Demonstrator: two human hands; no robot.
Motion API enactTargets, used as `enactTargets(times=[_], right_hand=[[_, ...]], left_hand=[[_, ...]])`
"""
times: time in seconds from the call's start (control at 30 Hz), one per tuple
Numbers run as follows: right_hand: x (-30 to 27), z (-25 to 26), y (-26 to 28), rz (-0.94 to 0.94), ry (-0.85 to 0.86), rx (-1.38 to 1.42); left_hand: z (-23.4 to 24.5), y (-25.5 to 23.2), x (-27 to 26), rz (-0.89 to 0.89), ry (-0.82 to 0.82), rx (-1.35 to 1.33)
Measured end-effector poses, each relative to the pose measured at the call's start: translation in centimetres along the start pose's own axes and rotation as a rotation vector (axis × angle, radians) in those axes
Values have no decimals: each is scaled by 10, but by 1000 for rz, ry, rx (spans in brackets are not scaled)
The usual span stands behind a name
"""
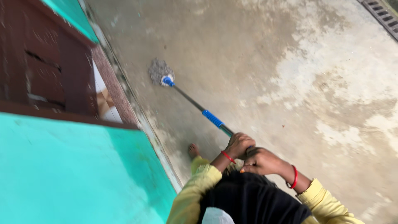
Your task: The person mops a concrete floor by hand using a mop.
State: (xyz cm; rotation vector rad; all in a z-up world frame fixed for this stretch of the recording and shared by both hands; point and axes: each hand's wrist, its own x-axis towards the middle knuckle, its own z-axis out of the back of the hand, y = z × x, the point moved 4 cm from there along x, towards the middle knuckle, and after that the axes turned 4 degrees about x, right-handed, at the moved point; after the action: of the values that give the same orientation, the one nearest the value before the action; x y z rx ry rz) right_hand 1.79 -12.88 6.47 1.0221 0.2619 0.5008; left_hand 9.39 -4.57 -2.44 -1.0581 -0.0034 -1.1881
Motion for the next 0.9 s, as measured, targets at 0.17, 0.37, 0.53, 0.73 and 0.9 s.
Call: enactTargets(times=[0.17, 0.37, 0.53, 0.73, 0.9], right_hand=[[-59, 20, 13, -14, 38, 3], [-34, 16, 4, 178, 75, 172], [2, 7, -15, 182, 168, 172], [86, 17, -36, 250, 136, 127], [185, 26, -58, 182, 129, 57]], left_hand=[[-49, -39, 14, 49, 52, -18], [-36, -22, -4, 113, 64, 26], [-24, 9, -15, 89, 51, 35], [27, 83, -7, 64, 19, 29], [91, 165, 2, 121, 14, 117]])
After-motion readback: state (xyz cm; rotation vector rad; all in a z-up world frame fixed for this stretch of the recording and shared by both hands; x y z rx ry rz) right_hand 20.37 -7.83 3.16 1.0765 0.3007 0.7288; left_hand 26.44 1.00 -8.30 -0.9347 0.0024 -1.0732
